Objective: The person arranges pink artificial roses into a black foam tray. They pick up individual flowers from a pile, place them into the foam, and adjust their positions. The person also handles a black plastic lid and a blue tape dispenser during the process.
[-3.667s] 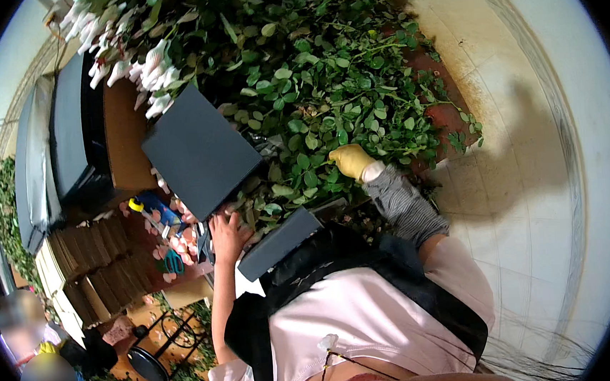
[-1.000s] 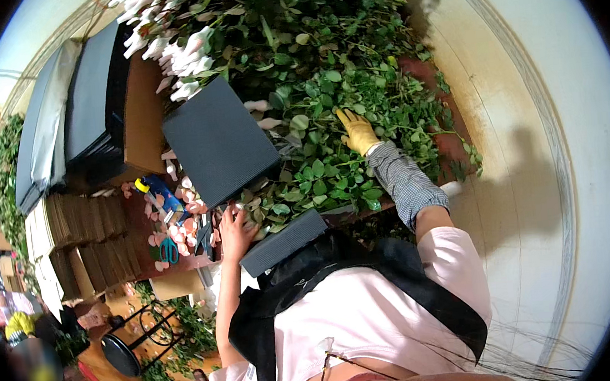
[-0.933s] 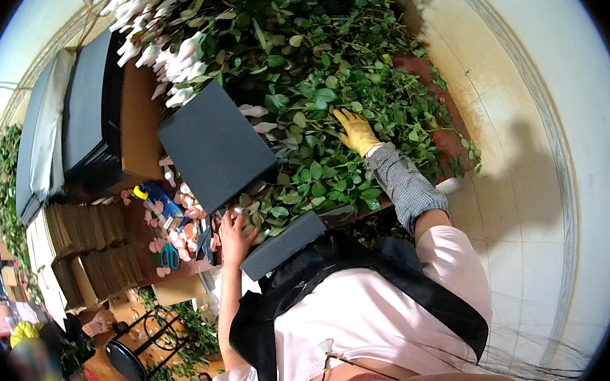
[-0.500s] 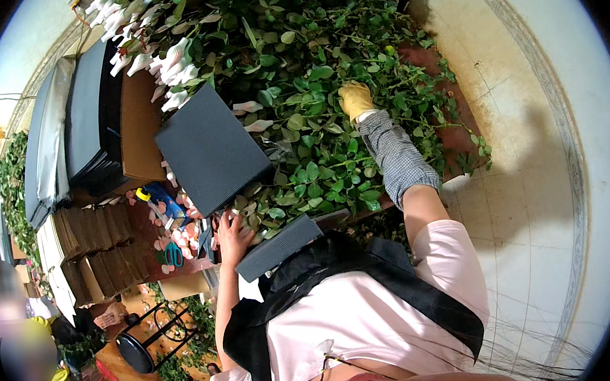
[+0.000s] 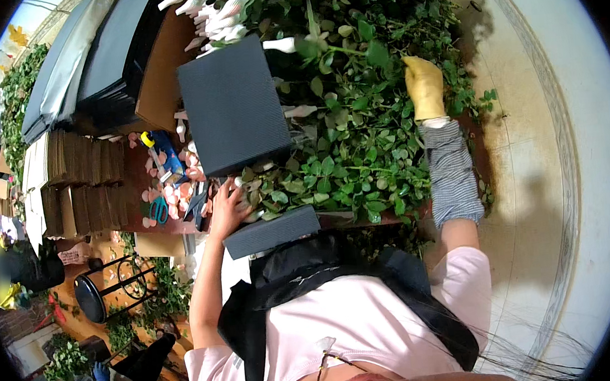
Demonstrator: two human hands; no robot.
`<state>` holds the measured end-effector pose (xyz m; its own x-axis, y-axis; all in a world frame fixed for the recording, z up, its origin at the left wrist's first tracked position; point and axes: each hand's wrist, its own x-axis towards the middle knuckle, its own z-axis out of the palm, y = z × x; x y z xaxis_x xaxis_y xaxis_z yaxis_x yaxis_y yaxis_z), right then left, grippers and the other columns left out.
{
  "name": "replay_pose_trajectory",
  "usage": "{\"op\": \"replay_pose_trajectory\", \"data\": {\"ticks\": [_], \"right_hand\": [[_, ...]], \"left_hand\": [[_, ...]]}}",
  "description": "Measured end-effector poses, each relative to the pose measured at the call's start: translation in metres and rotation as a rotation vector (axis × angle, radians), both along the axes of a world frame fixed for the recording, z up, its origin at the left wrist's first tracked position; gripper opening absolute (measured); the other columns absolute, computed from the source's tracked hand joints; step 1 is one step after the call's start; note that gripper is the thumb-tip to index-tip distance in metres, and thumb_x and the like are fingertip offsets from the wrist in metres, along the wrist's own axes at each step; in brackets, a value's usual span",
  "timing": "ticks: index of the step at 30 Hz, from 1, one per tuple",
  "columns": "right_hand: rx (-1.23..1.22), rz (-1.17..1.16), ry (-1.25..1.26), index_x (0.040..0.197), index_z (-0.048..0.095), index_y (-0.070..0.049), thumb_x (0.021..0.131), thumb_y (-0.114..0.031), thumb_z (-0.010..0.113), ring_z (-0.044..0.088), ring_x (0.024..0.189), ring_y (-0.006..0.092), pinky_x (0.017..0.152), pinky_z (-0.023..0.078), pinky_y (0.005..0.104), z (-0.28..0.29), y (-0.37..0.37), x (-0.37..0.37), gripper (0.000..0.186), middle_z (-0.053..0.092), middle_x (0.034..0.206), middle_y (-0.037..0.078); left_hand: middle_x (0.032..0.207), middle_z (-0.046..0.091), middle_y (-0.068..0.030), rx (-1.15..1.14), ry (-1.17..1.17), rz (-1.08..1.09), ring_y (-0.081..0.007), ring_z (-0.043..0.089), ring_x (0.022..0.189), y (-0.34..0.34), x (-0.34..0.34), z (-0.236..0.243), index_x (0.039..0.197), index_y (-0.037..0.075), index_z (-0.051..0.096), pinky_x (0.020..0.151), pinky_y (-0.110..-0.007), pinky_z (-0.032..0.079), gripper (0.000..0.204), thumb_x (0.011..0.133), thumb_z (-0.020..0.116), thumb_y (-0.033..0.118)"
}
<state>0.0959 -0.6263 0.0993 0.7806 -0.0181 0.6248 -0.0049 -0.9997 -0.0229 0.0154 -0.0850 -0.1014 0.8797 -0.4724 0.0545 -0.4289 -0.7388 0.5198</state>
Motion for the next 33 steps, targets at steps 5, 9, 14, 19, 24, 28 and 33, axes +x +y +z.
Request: {"op": "replay_pose_trajectory", "data": {"ticks": [5,9,14,19,24,28,33], "right_hand": [[0.042,0.063,0.000,0.118,0.068,0.001,0.089,-0.002,0.063,0.067,0.100,0.0371,0.090,0.053,0.0420,0.047,0.037,-0.049,0.029,0.070,0.111,0.023],[-0.096,0.133,0.516,0.101,0.068,0.000,0.073,0.011,0.060,0.069,0.082,0.0339,0.068,0.054,0.0435,0.037,0.118,-0.096,0.031,0.069,0.092,0.021],[0.055,0.285,0.429,0.097,0.073,-0.005,0.078,-0.001,0.073,0.071,0.086,0.0323,0.074,0.058,0.0424,-0.073,0.198,-0.123,0.020,0.074,0.097,0.015],[0.089,-0.004,0.463,0.086,0.072,-0.002,0.083,-0.007,0.068,0.068,0.078,0.0316,0.070,0.054,0.0404,-0.163,0.199,-0.142,0.006,0.070,0.084,0.014],[0.247,-0.388,0.681,0.087,0.070,-0.005,0.088,-0.018,0.067,0.064,0.071,0.0278,0.066,0.052,0.0410,-0.257,0.168,-0.145,0.013,0.070,0.086,0.012],[-0.067,-0.168,0.422,0.072,0.060,-0.003,0.090,-0.014,0.062,0.064,0.075,0.0258,0.070,0.052,0.0379,-0.225,0.184,-0.145,0.022,0.066,0.079,0.010],[-0.099,-0.162,0.994,0.093,0.067,-0.002,0.088,-0.026,0.070,0.066,0.086,0.0337,0.080,0.054,0.0419,-0.206,0.186,-0.121,0.025,0.067,0.093,0.018]], "left_hand": [[0.148,0.044,-0.0200,-0.092,-0.025,0.035,-0.0394,0.047,0.132,0.005,-0.001,-0.015,0.121,0.010,0.063,0.108,-0.049,0.040,0.057,0.071,0.084,0.028],[0.146,0.046,-0.0201,-0.047,-0.017,-0.026,-0.0380,0.046,0.132,0.004,0.006,0.004,0.121,0.011,0.064,0.106,-0.050,0.039,0.058,0.070,0.083,0.032],[0.129,0.052,-0.0197,-0.057,0.001,0.037,-0.0372,0.046,0.128,0.006,-0.001,0.000,0.120,0.011,0.065,0.104,-0.049,0.038,0.056,0.073,0.082,0.038],[0.124,0.054,-0.0155,-0.203,-0.036,0.054,-0.0356,0.047,0.126,0.007,-0.005,-0.008,0.116,0.013,0.067,0.103,-0.048,0.038,0.053,0.071,0.084,0.035],[0.124,0.054,-0.0143,-0.208,-0.013,0.017,-0.0351,0.047,0.127,0.007,0.009,0.002,0.114,0.013,0.067,0.103,-0.048,0.038,0.052,0.070,0.085,0.034],[0.128,0.053,-0.0145,-0.215,-0.001,0.007,-0.0361,0.045,0.129,0.009,0.006,0.001,0.112,0.011,0.066,0.103,-0.049,0.038,0.054,0.068,0.086,0.035],[0.139,0.050,-0.0137,-0.348,-0.040,0.045,-0.0358,0.041,0.135,0.020,-0.002,-0.005,0.121,0.015,0.066,0.107,-0.050,0.036,0.057,0.073,0.083,0.041]]}}
